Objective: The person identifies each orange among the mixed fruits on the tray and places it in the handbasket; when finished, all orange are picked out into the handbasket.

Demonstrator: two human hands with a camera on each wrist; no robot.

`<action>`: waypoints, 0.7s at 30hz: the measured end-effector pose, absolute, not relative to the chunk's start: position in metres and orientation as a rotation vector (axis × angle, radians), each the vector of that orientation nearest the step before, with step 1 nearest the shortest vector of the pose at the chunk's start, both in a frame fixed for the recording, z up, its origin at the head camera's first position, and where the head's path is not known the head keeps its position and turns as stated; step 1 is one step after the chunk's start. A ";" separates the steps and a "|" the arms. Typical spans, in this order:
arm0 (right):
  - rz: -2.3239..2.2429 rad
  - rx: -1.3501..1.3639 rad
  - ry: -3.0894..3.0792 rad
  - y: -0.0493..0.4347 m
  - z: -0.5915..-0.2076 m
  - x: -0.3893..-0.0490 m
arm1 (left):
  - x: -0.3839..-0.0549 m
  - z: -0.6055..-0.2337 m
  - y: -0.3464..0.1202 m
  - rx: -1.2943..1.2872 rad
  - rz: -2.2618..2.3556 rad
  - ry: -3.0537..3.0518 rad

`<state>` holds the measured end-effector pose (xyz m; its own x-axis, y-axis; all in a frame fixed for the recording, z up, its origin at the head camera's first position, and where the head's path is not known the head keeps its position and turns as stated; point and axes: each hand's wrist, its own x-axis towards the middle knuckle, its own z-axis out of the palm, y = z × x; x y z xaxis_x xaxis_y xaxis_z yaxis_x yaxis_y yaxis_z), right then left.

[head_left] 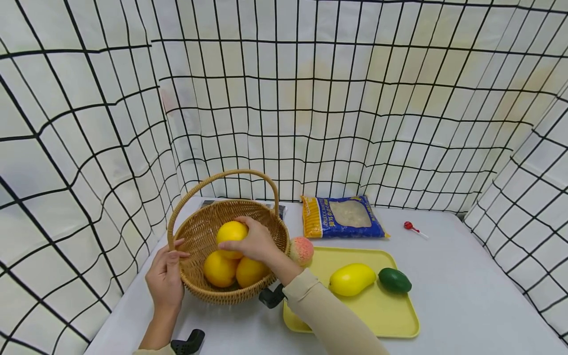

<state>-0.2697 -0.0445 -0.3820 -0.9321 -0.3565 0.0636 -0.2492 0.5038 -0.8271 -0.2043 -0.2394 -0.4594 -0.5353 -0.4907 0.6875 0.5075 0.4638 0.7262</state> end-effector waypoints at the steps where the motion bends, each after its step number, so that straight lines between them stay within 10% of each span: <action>1: -1.410 -0.531 2.623 -0.044 -0.382 -0.270 | -0.205 -0.460 -0.240 -0.018 -1.259 -1.723; 21: -1.531 -0.565 2.479 -0.021 -0.373 -0.260 | -0.207 -0.462 -0.243 0.010 -1.255 -1.739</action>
